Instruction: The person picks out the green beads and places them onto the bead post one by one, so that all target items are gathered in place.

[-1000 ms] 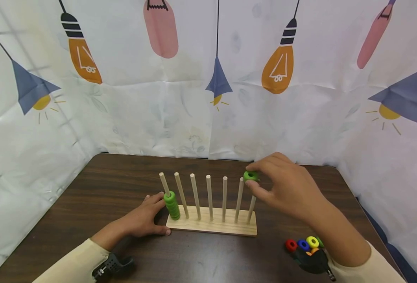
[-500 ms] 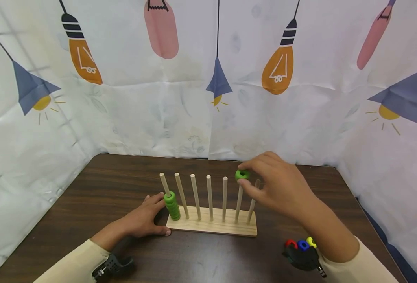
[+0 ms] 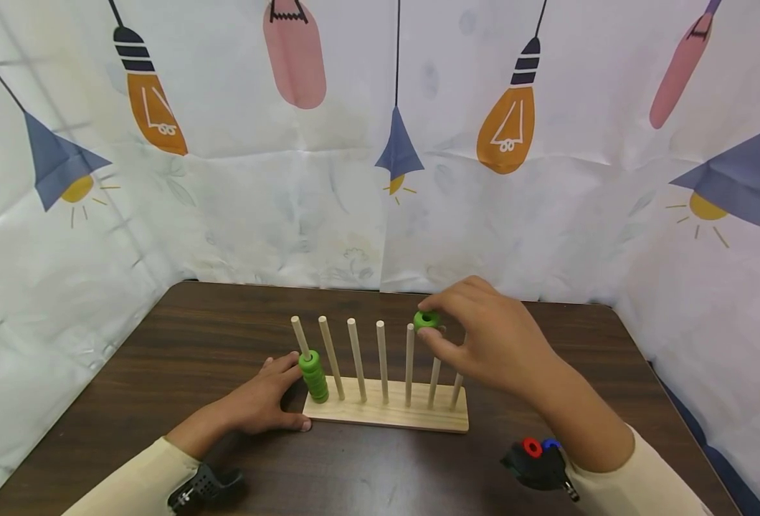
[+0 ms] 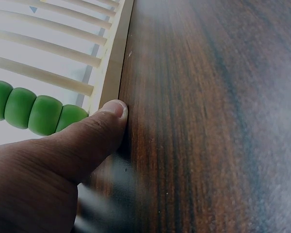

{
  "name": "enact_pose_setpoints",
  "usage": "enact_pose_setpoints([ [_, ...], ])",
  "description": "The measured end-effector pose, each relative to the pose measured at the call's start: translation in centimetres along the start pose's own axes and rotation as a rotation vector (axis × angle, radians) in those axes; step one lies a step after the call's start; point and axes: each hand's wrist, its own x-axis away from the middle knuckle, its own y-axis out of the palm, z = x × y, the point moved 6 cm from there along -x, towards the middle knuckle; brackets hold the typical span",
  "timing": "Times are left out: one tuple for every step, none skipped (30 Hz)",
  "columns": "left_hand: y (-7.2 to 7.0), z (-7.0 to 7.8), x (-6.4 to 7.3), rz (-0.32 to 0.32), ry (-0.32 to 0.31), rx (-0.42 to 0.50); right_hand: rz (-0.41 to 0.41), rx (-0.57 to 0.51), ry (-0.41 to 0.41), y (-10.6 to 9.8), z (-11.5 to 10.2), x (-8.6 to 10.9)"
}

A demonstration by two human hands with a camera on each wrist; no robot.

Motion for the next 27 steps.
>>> enact_pose_setpoints([
  [0.0,0.0,0.0,0.000,0.001,0.000,-0.004,-0.002,0.004,0.1,0.0,0.0],
  [0.0,0.0,0.0,-0.001,0.002,0.000,-0.008,-0.004,0.008,0.2,-0.1,-0.1],
  [0.0,0.0,0.0,-0.001,0.000,0.002,-0.011,-0.003,0.012,0.3,-0.1,-0.1],
  [0.0,0.0,0.0,-0.003,-0.003,0.004,-0.013,-0.002,0.014,0.4,-0.1,-0.1],
  [0.0,-0.1,0.0,-0.004,-0.007,0.006,-0.015,-0.003,0.014,0.5,-0.1,-0.2],
  [0.0,-0.1,0.0,-0.006,-0.010,0.007,-0.016,-0.003,0.013,0.6,-0.2,-0.3],
  [0.0,-0.1,0.0,-0.007,-0.015,0.008,-0.016,-0.005,0.009,0.7,-0.2,-0.3],
  [0.1,-0.1,0.0,-0.008,-0.018,0.009,-0.017,-0.008,0.005,0.7,-0.2,-0.4],
  [0.1,-0.1,0.0,-0.009,-0.022,0.010,-0.017,-0.010,0.000,0.8,-0.3,-0.4],
  [0.1,-0.2,0.0,-0.010,-0.024,0.010,-0.016,-0.014,-0.005,0.8,-0.4,-0.5],
  [0.1,-0.2,0.0,-0.010,-0.025,0.009,-0.016,-0.015,-0.008,0.9,-0.4,-0.6],
  [0.1,-0.2,0.0,-0.009,-0.022,0.007,-0.015,-0.017,-0.011,0.9,-0.4,-0.6],
  [0.1,-0.2,0.0,-0.008,-0.022,0.006,-0.015,-0.019,-0.015,0.9,-0.5,-0.7],
  [0.1,-0.2,0.0,-0.006,-0.017,0.004,-0.014,-0.019,-0.017,1.0,-0.5,-0.7],
  [0.1,-0.1,0.0,-0.004,-0.013,0.003,-0.014,-0.019,-0.021,1.0,-0.6,-0.8],
  [0.1,-0.1,0.0,-0.002,-0.008,0.002,-0.014,-0.020,-0.023,1.1,-0.6,-0.9],
  [0.1,-0.1,0.0,0.000,-0.005,0.001,-0.015,-0.022,-0.025,1.1,-0.7,-0.9],
  [0.1,-0.1,0.0,0.002,-0.001,0.000,-0.016,-0.023,-0.027,1.2,-0.7,-1.0],
  [0.1,-0.1,0.0,0.004,0.001,0.000,-0.016,-0.025,-0.027,1.2,-0.8,-1.1],
  [0.0,0.0,0.0,0.005,0.004,-0.002,-0.017,-0.028,-0.027,1.3,-0.8,-1.2],
  [0.0,0.0,0.0,0.006,0.004,-0.002,-0.018,-0.030,-0.027,1.3,-0.9,-1.2],
  [0.0,0.0,0.0,0.006,0.004,-0.002,-0.019,-0.034,-0.026,1.4,-0.9,-1.3],
  [0.0,0.0,0.0,0.007,0.004,-0.002,-0.020,-0.038,-0.026,1.5,-1.0,-1.4],
  [0.0,0.0,0.0,0.007,0.004,-0.002,-0.022,-0.041,-0.025,1.6,-1.1,-1.5],
  [0.0,0.0,0.0,0.007,0.004,-0.003,-0.024,-0.045,-0.024,1.6,-1.2,-1.6],
  [0.0,0.0,0.0,0.006,0.004,-0.002,-0.027,-0.048,-0.024,1.7,-1.2,-1.7],
  [0.0,0.0,0.0,0.006,0.003,-0.002,-0.029,-0.049,-0.025,1.8,-1.3,-1.8],
])
